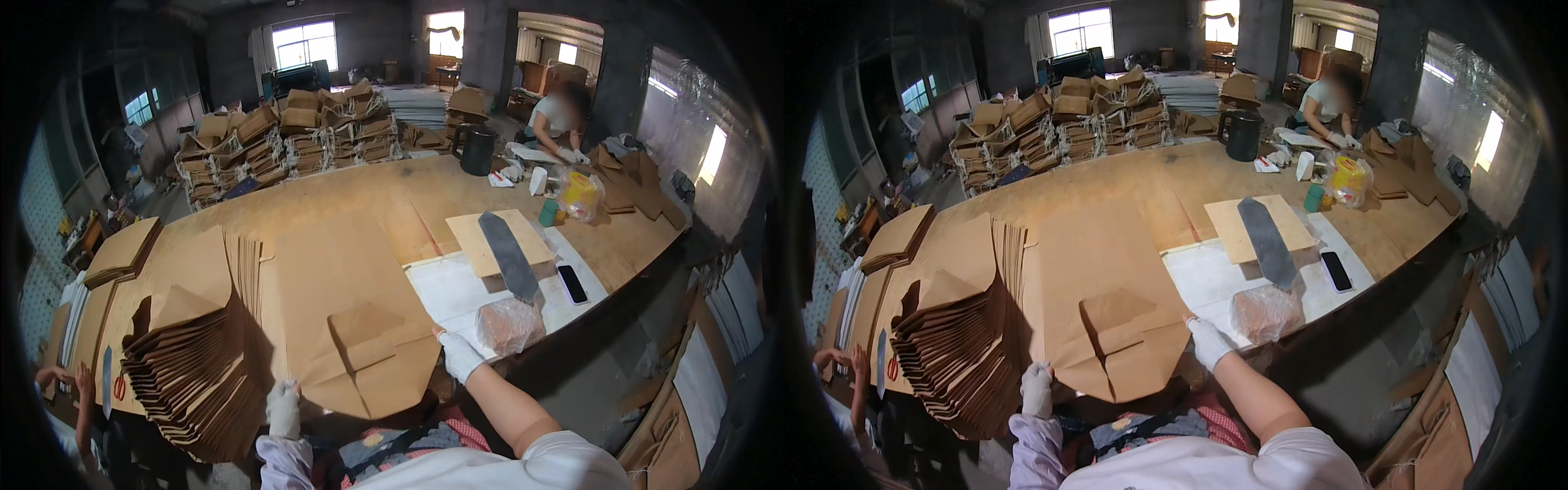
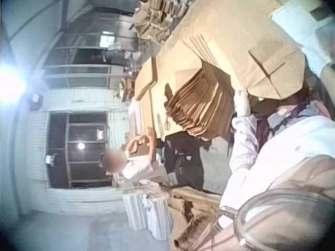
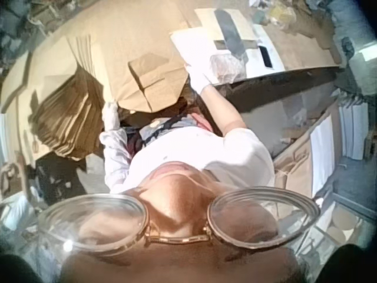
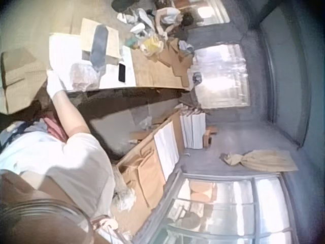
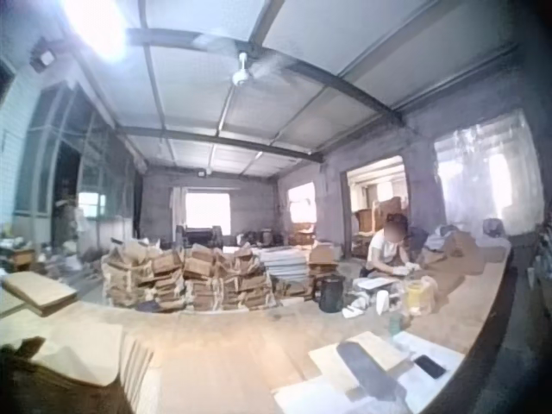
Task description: The person folds and stacks brown cardboard sheets on a wooden worktable, then uses red-handled scissors to cut the stacked sheets into strips. The person repeatedly aligns and cuts the stack, accumulating cut pieces on the table.
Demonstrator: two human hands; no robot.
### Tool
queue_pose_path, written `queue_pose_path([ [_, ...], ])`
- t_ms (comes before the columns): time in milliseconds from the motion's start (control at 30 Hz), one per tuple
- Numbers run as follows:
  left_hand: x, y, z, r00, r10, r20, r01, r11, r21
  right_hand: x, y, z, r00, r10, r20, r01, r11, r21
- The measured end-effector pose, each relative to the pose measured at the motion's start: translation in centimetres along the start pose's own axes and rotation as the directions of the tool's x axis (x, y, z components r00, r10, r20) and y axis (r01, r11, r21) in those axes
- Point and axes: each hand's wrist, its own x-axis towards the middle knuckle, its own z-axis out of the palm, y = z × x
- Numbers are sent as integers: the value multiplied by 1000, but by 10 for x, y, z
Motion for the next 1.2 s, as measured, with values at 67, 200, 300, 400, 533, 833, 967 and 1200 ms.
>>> queue_pose_path([
  [67, 25, -30, -13, 982, 151, -111, -126, 971, 205, 25, 0, 17, 1000, -19, -18, 16, 989, -147],
  [200, 12, -31, 12, 781, 623, 33, -373, 424, 825, 46, 0, -10, 995, 66, -79, -95, 886, -454],
  [300, 7, -28, 21, 759, 642, 105, -395, 326, 859, 34, -16, 2, 989, 0, -145, -69, 880, -469],
  [400, 1, -16, 15, 783, 613, 105, -390, 351, 851, 26, -33, 32, 988, 65, -143, -134, 820, -556],
  [533, 7, -25, 24, 594, 793, 133, -496, 231, 837, 56, -36, 5, 982, 190, -17, -171, 838, -517],
  [833, 22, 43, 23, 786, 569, 240, -532, 426, 732, 61, -57, -49, 907, 421, -8, -308, 650, -695],
  [967, 18, 51, 12, 882, 404, 242, -424, 459, 781, 59, -67, -2, 898, 420, -134, -410, 685, -602],
  [1200, 19, 53, 18, 960, 187, 207, -274, 495, 824, 47, -48, 0, 921, 193, -339, -333, 843, -423],
])
